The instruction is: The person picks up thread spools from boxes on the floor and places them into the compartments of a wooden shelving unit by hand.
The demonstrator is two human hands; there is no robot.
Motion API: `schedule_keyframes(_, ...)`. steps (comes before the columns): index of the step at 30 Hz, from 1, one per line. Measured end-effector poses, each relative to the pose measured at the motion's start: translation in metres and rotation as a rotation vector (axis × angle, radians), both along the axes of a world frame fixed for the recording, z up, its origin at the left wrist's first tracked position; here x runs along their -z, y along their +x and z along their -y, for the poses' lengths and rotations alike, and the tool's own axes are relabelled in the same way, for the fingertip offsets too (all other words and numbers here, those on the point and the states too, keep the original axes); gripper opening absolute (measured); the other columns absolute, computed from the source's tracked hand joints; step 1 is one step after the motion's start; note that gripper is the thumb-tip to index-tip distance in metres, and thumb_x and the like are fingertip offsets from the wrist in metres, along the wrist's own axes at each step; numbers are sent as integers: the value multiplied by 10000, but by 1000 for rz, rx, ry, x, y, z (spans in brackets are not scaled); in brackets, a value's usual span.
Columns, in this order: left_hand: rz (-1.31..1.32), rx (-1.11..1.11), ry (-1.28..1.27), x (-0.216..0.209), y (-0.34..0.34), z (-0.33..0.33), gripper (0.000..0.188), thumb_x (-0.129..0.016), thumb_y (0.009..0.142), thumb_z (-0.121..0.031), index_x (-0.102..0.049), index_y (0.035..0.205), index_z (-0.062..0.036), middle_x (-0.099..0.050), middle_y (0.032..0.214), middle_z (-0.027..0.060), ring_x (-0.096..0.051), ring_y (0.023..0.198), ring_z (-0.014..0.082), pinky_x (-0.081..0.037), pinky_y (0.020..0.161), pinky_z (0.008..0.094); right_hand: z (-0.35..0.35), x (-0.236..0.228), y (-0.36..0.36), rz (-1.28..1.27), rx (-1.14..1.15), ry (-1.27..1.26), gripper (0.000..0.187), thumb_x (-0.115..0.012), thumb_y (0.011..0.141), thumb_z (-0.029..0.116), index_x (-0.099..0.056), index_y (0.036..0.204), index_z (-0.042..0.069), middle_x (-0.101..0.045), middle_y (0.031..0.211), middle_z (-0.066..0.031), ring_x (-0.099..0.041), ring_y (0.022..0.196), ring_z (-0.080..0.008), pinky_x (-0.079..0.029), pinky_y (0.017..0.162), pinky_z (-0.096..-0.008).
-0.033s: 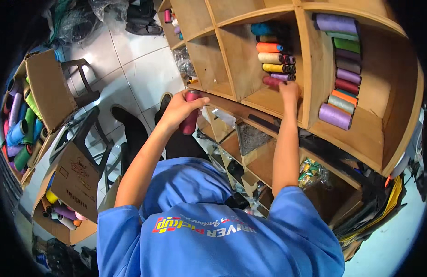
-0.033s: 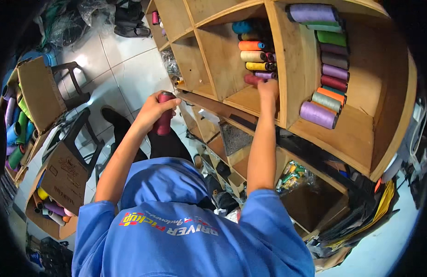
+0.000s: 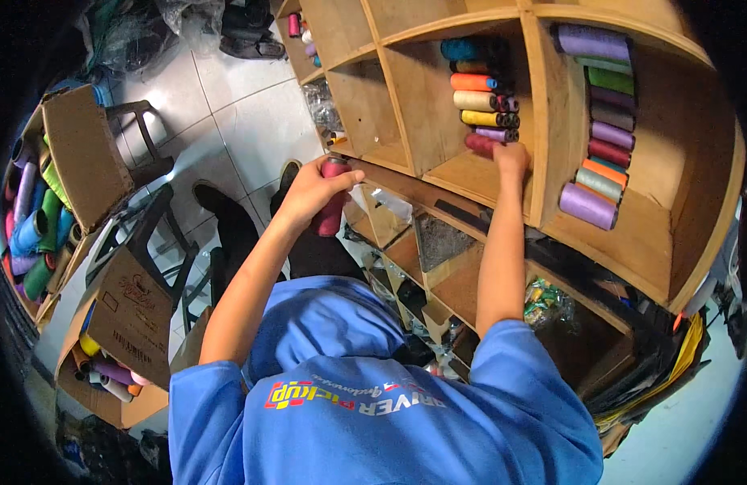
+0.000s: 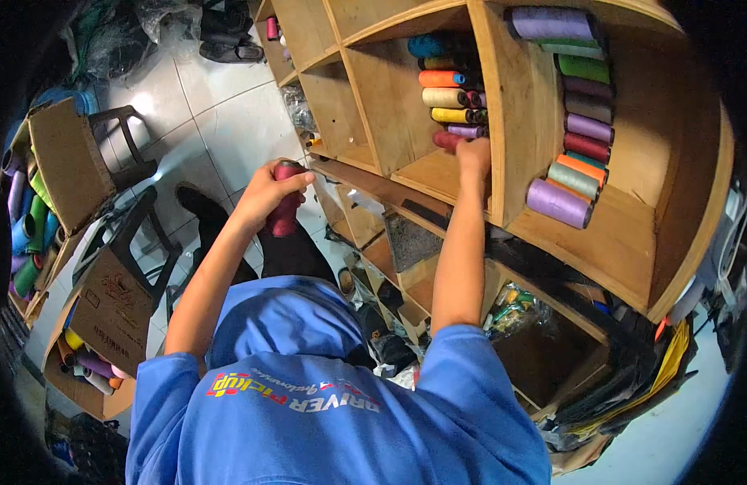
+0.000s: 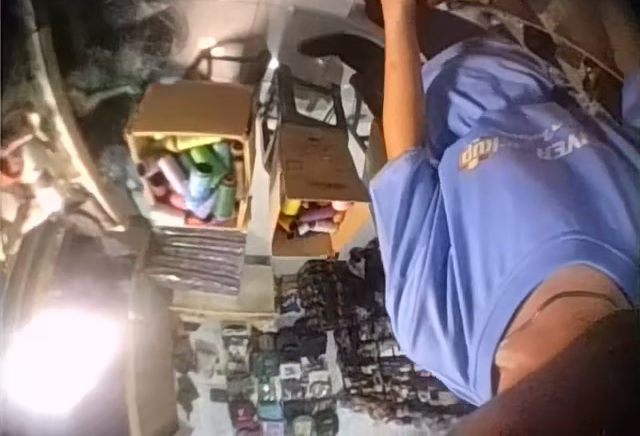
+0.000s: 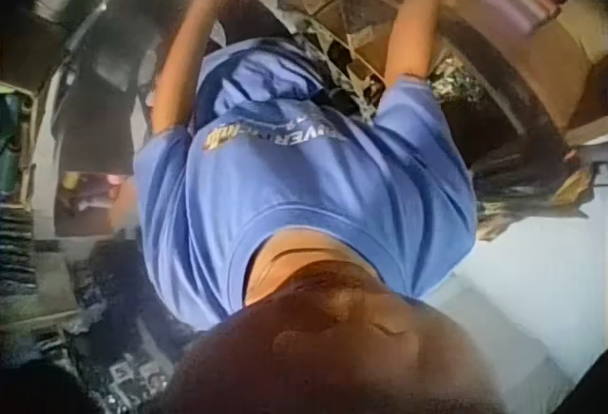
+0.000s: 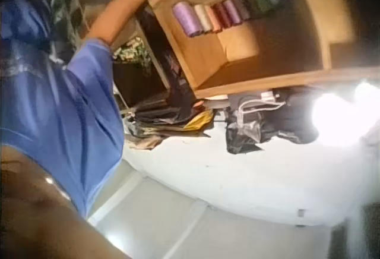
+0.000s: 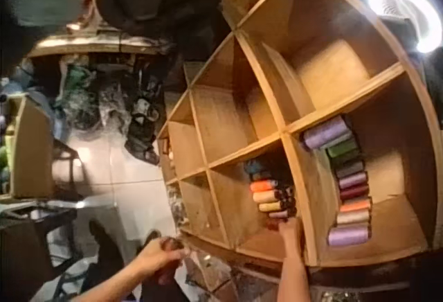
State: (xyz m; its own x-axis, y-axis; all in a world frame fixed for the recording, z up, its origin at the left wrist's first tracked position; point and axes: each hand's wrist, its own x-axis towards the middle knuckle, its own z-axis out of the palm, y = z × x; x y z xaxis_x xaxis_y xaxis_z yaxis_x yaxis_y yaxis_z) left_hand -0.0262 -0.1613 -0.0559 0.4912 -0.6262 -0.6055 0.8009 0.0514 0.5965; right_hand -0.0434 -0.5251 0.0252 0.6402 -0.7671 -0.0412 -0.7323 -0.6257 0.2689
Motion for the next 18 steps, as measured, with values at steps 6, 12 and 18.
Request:
schedule_keyframes(6, -41, -19, 102, 26, -2, -14, 360, -746, 721, -255, -550, 904, -15, -560, 731, 33, -551, 593, 118, -468, 561, 257, 128, 87, -4, 36, 287, -95, 163, -605, 703, 172, -654, 720, 18, -653, 660, -125, -657, 650, -239, -500, 648, -331)
schedule_keyframes(12, -22, -11, 191, 32, 0, -15, 373, -747, 717, -257, -545, 913, -12, -555, 727, 37, -549, 575, 119, -464, 542, 257, 197, 136, -12, 7, 159, 16, 163, -579, 733, 147, -651, 799, 17, -648, 680, -109, -640, 592, -187, -496, 583, -326)
schedule_keyframes(18, 51, 16, 203, 34, 4, -15, 373, -751, 713, -254, -545, 912, -14, -553, 725, 35, -546, 576, 111, -459, 539, 256, 221, 129, -23, -178, -504, -101, 173, -623, 725, 151, -651, 825, 13, -659, 742, -92, -641, 601, -180, -490, 531, -279)
